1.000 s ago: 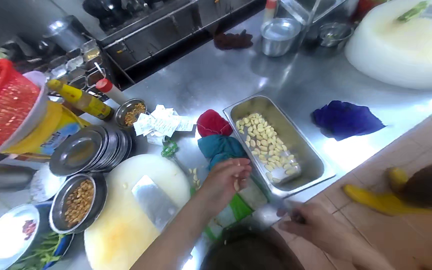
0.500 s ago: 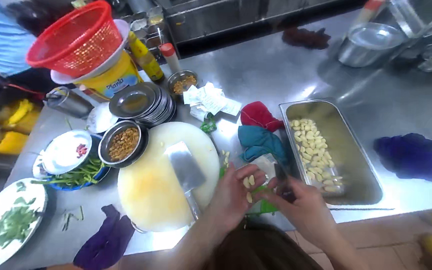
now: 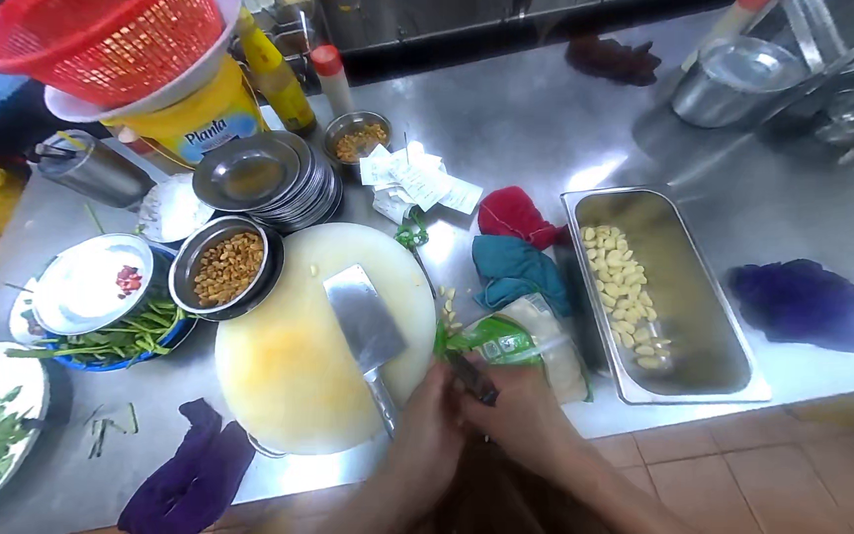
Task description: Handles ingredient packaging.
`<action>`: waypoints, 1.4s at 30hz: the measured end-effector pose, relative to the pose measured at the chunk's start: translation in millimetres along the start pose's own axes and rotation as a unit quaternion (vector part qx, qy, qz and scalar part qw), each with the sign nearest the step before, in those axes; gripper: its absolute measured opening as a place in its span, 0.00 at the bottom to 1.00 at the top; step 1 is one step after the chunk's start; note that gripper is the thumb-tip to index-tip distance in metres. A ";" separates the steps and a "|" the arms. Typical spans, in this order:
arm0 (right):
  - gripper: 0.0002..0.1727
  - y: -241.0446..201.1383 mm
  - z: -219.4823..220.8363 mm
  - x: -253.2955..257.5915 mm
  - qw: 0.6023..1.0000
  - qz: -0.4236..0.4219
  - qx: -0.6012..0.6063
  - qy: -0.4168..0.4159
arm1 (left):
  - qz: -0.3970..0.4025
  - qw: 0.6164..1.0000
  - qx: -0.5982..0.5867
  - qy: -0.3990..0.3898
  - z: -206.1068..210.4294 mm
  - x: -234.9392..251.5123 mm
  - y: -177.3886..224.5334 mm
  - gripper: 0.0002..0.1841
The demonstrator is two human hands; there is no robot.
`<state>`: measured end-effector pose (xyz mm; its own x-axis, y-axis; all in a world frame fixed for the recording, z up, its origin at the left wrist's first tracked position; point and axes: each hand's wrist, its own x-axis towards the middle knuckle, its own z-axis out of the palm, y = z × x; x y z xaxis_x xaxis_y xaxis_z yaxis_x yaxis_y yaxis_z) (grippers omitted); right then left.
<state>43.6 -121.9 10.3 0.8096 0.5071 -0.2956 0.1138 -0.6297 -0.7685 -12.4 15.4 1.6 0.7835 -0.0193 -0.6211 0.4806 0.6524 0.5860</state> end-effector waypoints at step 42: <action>0.15 34.4 -29.5 -34.4 0.906 -0.017 0.397 -0.144 | 0.405 0.807 0.382 -0.197 -24.4 4.5 3.4 0.14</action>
<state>36.6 -178.4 10.9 0.6171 0.7227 -0.3114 -0.4061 -0.0465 -0.9127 -16.9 36.0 -11.8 0.9546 -0.1596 0.2515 -0.2668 -0.0829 0.9602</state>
